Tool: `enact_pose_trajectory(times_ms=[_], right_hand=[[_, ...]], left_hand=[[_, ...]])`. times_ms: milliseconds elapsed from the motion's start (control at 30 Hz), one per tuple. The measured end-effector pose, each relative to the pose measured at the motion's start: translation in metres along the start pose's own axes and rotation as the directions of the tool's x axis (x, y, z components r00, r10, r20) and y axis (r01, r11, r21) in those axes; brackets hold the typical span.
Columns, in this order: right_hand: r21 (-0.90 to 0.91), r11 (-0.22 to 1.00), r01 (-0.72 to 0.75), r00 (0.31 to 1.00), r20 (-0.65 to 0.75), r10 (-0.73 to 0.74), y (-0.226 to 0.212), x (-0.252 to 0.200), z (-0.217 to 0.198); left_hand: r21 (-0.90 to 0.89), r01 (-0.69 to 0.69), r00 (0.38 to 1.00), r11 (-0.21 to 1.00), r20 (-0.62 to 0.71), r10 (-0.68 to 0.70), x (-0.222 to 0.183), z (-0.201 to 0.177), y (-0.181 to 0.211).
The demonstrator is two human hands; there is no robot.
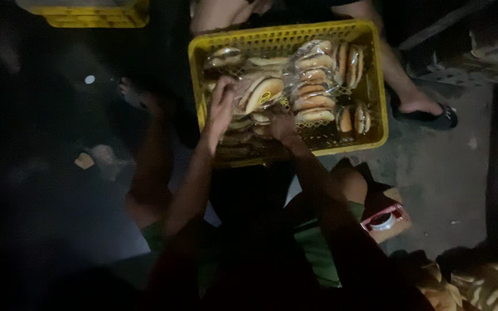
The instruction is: The person picks up wrapped sandwiches from a yellow crate, applies adhesive tape to secure the packaging, and returns them to the crate.
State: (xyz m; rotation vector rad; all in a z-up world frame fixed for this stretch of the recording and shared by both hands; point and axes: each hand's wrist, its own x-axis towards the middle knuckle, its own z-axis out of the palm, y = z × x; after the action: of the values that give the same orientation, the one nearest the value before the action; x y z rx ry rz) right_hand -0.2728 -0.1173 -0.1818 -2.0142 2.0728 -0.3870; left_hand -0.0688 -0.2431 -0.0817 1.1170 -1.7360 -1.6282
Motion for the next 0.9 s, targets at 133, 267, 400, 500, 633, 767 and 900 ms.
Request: enact_pose_trajectory(times_ms=[133, 267, 400, 500, 633, 767, 900], right_hand=[[-0.212, 0.976, -0.058, 0.964, 0.244, 0.111, 0.007, 0.002, 0.024], [0.095, 0.994, -0.056, 0.992, -0.112, 0.066, -0.004, -0.019, 0.015], [0.984, 0.142, -0.103, 0.761, -0.014, 0.649, -0.069, -0.071, -0.005], [0.962, 0.242, -0.127, 0.759, -0.063, 0.648, -0.085, -0.110, -0.029], [0.910, 0.381, -0.166, 0.811, -0.094, 0.577, -0.099, -0.149, -0.049], [0.910, 0.369, -0.189, 0.772, -0.095, 0.629, -0.114, -0.166, -0.091], [0.991, -0.106, -0.078, 0.861, 0.121, 0.494, -0.116, -0.182, -0.125]], left_hand=[[-0.686, -0.144, 0.989, 0.713, -0.119, 0.086, -0.035, -0.008, -0.024], [-0.803, -0.388, 0.891, 0.452, -0.202, 0.406, -0.075, 0.013, -0.059], [-0.945, 0.005, 0.923, 0.328, 0.130, 0.361, -0.112, 0.037, -0.063], [-0.937, 0.098, 0.918, 0.335, 0.215, 0.333, -0.143, 0.052, -0.060], [-0.568, 0.002, 0.975, 0.823, 0.184, 0.124, -0.160, 0.090, -0.084], [-0.741, 0.047, 0.988, 0.670, 0.134, 0.079, -0.182, 0.100, -0.073], [-0.921, 0.174, 0.916, 0.348, 0.281, 0.285, -0.193, 0.085, -0.046]])
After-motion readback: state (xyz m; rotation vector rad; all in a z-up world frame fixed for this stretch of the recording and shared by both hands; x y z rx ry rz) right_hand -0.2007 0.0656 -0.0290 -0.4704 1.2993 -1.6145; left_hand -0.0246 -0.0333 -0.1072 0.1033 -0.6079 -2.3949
